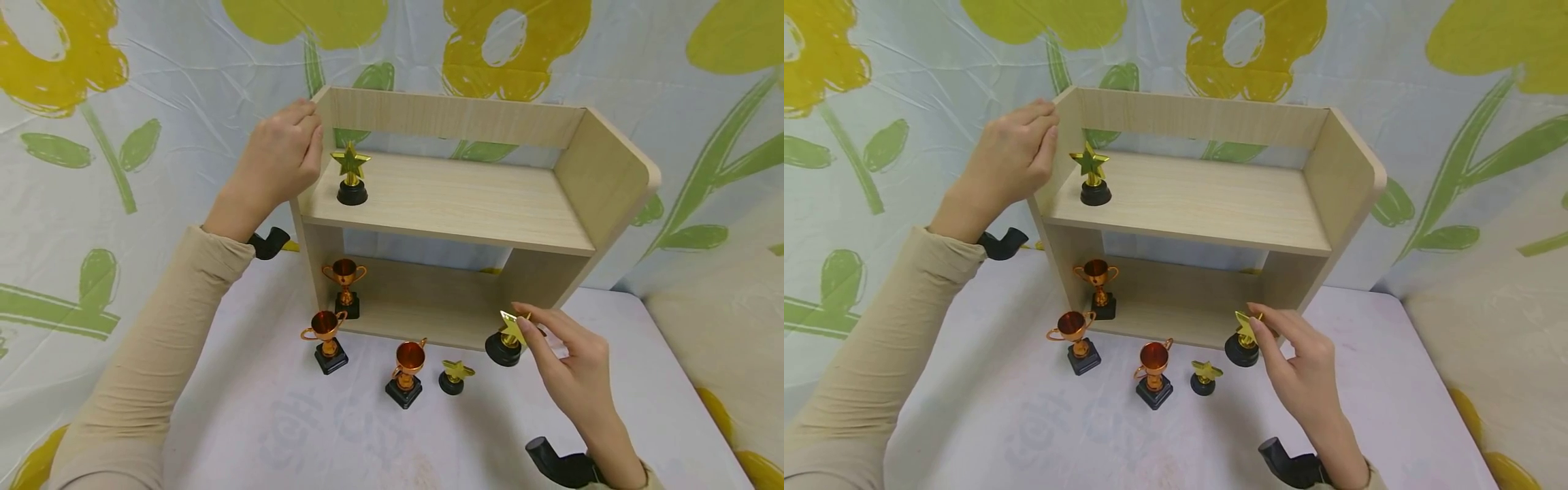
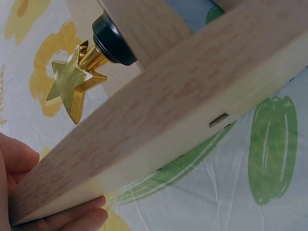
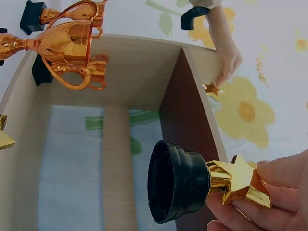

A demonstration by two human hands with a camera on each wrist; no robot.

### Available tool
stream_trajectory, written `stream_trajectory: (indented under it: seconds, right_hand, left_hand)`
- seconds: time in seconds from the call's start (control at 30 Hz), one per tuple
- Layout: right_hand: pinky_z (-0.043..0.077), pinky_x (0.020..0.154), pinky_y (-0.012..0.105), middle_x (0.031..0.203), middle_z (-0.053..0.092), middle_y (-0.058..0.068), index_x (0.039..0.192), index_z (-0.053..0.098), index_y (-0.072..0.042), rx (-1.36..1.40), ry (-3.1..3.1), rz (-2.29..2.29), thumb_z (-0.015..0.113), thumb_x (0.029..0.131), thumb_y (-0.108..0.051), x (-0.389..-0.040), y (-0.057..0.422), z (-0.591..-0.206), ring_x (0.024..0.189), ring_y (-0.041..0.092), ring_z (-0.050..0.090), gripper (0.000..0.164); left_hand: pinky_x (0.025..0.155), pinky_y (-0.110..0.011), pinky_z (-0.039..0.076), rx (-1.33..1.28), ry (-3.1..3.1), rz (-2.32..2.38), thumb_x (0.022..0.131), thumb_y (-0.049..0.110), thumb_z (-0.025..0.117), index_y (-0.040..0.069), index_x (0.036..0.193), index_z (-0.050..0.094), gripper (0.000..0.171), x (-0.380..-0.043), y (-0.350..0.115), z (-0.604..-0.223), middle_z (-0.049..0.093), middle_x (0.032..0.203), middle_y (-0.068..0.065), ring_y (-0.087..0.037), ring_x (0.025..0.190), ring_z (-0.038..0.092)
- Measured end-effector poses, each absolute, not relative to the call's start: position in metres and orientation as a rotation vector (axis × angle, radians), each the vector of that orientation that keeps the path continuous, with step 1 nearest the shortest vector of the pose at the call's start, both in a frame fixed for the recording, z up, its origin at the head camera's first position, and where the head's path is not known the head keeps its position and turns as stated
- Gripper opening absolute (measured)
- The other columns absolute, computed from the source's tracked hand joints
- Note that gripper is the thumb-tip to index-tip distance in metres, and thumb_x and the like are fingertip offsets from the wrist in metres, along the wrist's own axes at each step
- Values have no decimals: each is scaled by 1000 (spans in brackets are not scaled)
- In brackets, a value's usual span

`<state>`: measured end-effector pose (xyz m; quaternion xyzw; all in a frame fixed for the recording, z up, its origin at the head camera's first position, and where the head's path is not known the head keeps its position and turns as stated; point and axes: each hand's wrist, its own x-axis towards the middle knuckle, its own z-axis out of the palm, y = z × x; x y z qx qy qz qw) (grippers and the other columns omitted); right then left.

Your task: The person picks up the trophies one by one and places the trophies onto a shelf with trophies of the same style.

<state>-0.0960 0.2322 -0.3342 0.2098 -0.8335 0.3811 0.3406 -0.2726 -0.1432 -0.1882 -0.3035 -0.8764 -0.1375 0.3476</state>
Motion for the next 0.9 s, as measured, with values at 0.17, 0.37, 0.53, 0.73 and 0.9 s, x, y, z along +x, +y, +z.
stream_trajectory:
  seconds: [0.17,0.37,0.53,0.73,0.9]
  right_hand:
    - [45,77,9,100,74,13,108,74,3,547,-2174,987,69,81,14,-97,232,-333,89,-4,62,29]
    - [45,77,9,99,74,13,108,74,2,562,-2167,982,69,81,14,-98,230,-331,90,-4,62,30]
    - [46,80,9,99,73,14,108,74,3,562,-2171,982,69,81,14,-99,229,-329,94,-5,63,30]
    - [46,77,9,97,74,15,108,75,2,591,-2121,989,70,78,17,-103,227,-328,90,-3,63,33]
    - [45,73,9,95,74,14,108,75,2,604,-2112,998,71,77,17,-105,225,-327,85,-2,62,34]
  left_hand:
    - [111,-46,38,-785,-2277,-353,101,10,38,-15,104,66,37,-272,-143,-188,60,128,-30,-39,129,52]
    - [111,-46,38,-782,-2282,-352,101,11,38,-15,107,66,38,-273,-143,-188,59,129,-30,-39,130,51]
    - [112,-45,36,-781,-2286,-352,101,11,38,-15,107,66,38,-273,-143,-188,59,129,-30,-39,130,51]
    - [112,-45,37,-776,-2287,-362,101,11,38,-15,105,66,38,-273,-143,-188,59,130,-29,-39,130,50]
    - [112,-45,37,-779,-2288,-359,101,11,38,-15,104,66,38,-273,-143,-188,59,129,-30,-39,130,51]
